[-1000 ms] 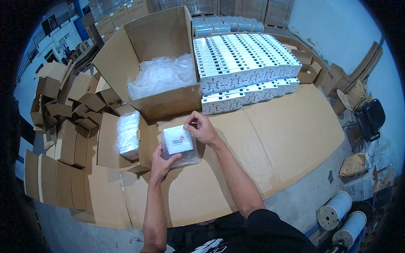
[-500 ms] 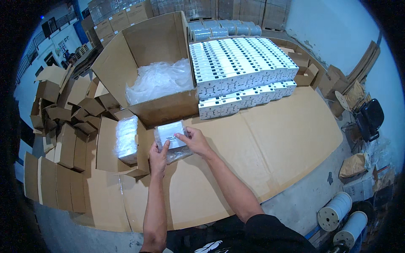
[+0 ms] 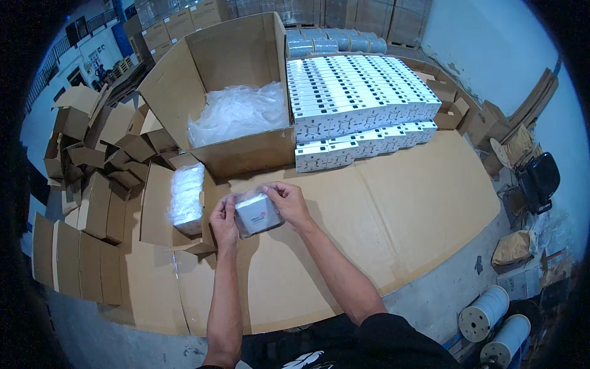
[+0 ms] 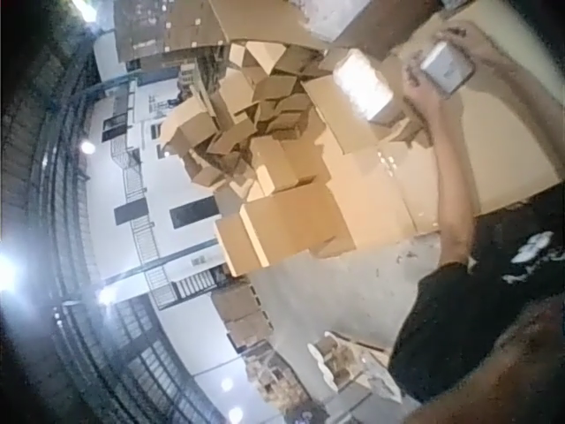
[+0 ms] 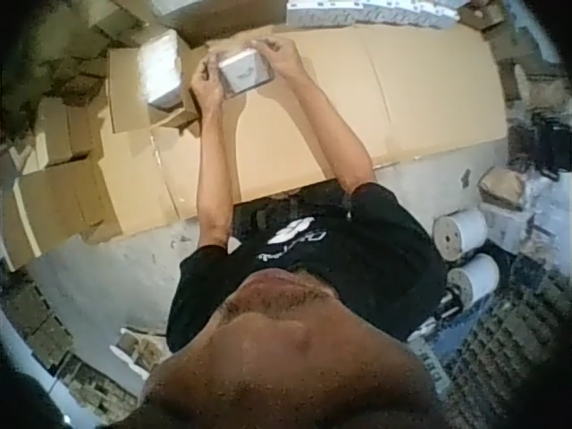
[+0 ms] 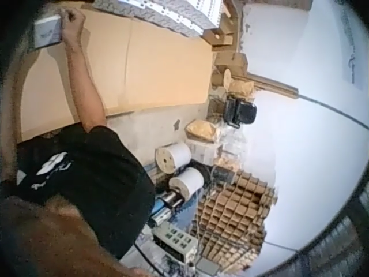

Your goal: Insert small white boxes into plastic bags and place them into a larger cardboard box.

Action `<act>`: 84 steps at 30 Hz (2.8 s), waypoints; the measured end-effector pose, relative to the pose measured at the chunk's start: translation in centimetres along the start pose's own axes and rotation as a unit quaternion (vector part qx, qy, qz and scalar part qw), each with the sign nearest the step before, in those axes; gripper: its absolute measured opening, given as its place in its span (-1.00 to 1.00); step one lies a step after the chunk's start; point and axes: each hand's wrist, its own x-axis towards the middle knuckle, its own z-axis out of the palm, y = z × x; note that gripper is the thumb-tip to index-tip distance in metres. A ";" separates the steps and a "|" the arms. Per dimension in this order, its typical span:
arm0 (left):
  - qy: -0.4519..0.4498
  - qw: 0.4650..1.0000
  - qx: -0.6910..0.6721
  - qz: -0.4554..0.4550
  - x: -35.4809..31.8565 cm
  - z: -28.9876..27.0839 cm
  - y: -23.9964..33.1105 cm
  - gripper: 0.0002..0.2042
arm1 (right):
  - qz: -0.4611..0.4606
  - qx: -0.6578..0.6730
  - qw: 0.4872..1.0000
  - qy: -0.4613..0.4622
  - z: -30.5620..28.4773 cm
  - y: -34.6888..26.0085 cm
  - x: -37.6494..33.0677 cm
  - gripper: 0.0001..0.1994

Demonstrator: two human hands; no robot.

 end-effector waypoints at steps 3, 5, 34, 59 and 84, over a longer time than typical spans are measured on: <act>-0.005 0.999 0.006 0.037 -0.1 0.1 1.0 -0.69 | -0.021 0.018 0.999 -0.032 -0.5 -0.3 0.0 -0.79; -0.008 0.999 0.009 0.041 -0.3 0.3 1.5 -0.69 | -0.032 0.021 0.999 -0.034 -0.5 -0.4 -0.1 -0.79; -0.001 0.999 -0.019 -0.043 -0.6 1.1 -0.5 -0.70 | -0.156 -0.005 0.981 -0.115 -1.6 -3.2 -0.8 -0.72; -0.076 0.964 0.213 0.142 -1.4 0.8 3.2 -0.77 | -0.032 -0.288 0.946 -0.148 -1.7 -4.8 -1.4 -0.72; -0.065 0.916 0.386 0.088 -11.7 -3.8 4.2 -0.29 | -0.254 -0.491 0.818 -0.160 1.5 -9.2 -1.4 -0.75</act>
